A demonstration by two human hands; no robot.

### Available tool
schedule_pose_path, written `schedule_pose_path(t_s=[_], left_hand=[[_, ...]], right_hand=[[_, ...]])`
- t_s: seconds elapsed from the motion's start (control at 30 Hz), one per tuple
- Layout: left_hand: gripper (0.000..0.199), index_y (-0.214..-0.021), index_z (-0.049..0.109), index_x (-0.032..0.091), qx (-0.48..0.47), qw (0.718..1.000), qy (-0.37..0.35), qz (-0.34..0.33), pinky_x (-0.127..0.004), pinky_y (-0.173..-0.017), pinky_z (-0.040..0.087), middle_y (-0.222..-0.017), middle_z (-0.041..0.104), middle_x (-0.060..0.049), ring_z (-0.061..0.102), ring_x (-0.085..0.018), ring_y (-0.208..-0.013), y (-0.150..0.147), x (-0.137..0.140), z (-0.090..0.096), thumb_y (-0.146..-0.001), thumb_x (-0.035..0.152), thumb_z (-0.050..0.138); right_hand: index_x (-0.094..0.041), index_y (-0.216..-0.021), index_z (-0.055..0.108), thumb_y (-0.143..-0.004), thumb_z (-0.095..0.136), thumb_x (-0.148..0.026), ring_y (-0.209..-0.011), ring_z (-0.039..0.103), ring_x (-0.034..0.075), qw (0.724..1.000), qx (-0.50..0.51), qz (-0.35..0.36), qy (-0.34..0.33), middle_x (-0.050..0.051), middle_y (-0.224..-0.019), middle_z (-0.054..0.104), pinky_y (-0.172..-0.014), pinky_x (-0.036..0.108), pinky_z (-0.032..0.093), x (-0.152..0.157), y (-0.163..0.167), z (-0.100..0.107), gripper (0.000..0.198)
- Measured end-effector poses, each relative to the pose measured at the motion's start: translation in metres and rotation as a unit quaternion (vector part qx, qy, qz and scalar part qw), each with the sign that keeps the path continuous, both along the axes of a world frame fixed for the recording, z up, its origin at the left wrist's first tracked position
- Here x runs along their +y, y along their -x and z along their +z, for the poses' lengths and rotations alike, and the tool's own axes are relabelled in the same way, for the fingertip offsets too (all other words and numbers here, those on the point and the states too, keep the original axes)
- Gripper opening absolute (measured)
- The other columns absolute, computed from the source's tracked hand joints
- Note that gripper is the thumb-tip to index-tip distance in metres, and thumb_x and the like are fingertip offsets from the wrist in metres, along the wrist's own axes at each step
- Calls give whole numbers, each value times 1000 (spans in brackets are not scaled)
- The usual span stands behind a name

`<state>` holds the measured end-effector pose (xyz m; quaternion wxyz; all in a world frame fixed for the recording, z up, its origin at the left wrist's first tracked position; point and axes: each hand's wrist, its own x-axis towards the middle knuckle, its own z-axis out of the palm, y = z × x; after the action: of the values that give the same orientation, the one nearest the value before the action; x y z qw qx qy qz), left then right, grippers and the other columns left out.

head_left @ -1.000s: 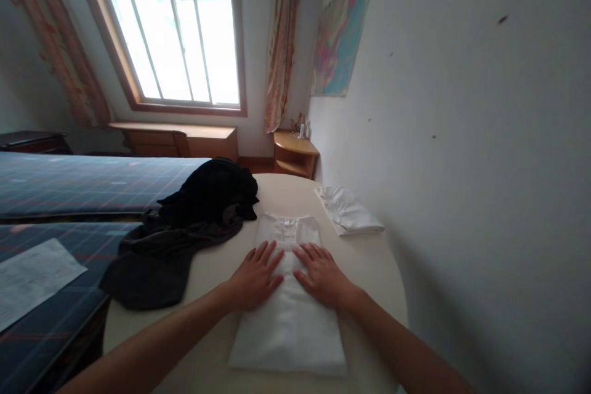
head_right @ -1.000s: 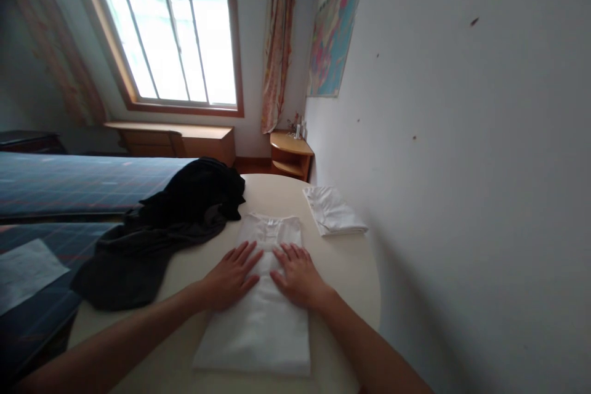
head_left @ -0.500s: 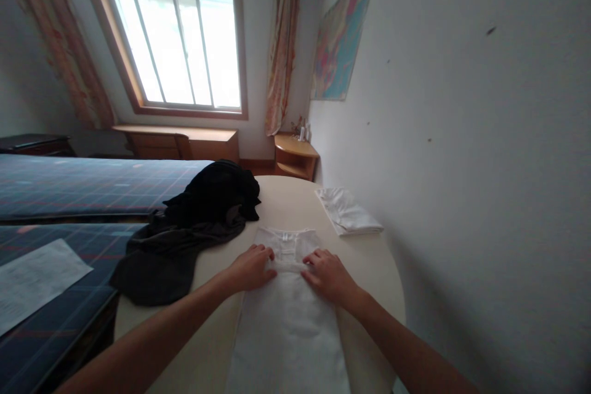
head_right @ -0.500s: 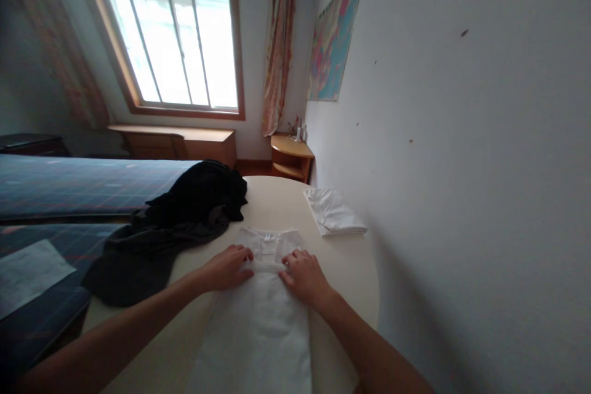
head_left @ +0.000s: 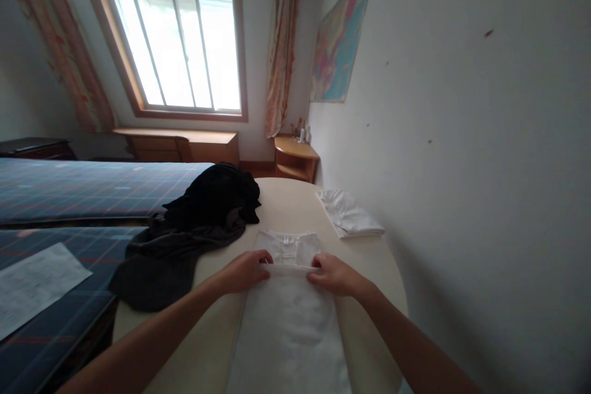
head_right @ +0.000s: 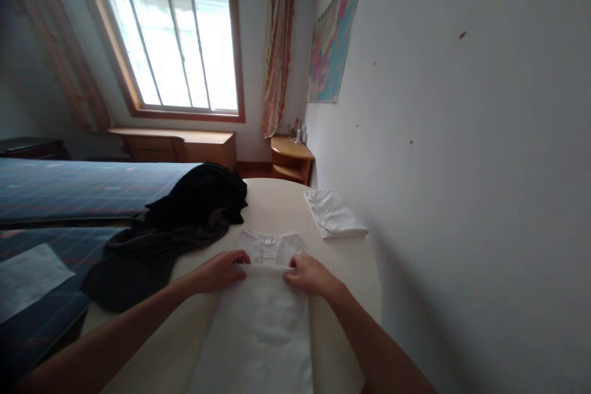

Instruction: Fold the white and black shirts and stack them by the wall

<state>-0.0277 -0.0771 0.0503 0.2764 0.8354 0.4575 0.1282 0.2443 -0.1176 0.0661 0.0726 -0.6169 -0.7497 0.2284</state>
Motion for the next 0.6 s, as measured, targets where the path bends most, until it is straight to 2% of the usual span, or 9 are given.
schedule_pose_path(t_s=[0.1,0.2,0.33,0.43,0.5,0.6], left_hand=[[27,-104,67,20,-34,999,5,-2,-28,-81,46,-97,69,-3,63,-20,-89,7,4,-2,-78,27,62],[30,-107,67,19,-78,996,29,-25,-28,-78,48,-101,68,-4,61,-20,-88,12,11,6,-80,31,62],[37,-113,64,17,-126,989,65,-51,-26,-65,48,-102,66,-5,59,-16,-75,14,29,42,-82,38,62],[37,-114,63,16,-120,992,11,-41,-25,-60,46,-88,64,-3,55,-15,-67,10,55,64,-85,39,59],[33,-112,64,17,-97,993,-55,-27,-26,-67,48,-87,65,-3,58,-16,-74,6,74,65,-86,37,58],[33,-117,62,19,-49,994,-93,13,-28,-82,50,-104,68,-5,63,-18,-90,-1,96,39,-86,27,57]], right_hand=[[-14,-99,69,-84,59,-29,-85,63,20,999,35,8,28,9,-96,71,-72,27,43,3,-8,1,24],[-15,-98,70,-87,57,-36,-83,62,20,995,83,42,37,7,-94,71,-70,27,43,8,-16,10,27],[-16,-99,69,-87,57,-48,-78,61,18,985,154,68,25,5,-90,70,-66,25,44,24,-29,40,37],[-15,-101,69,-87,58,-48,-81,62,18,983,175,55,-22,6,-92,71,-68,26,46,49,-35,56,38],[-14,-105,69,-87,58,-40,-86,63,19,982,176,43,-59,8,-98,72,-73,27,48,69,-34,54,33],[-11,-110,68,-87,55,-23,-95,65,19,986,147,-4,-75,11,-107,72,-81,28,50,93,-27,28,29]])
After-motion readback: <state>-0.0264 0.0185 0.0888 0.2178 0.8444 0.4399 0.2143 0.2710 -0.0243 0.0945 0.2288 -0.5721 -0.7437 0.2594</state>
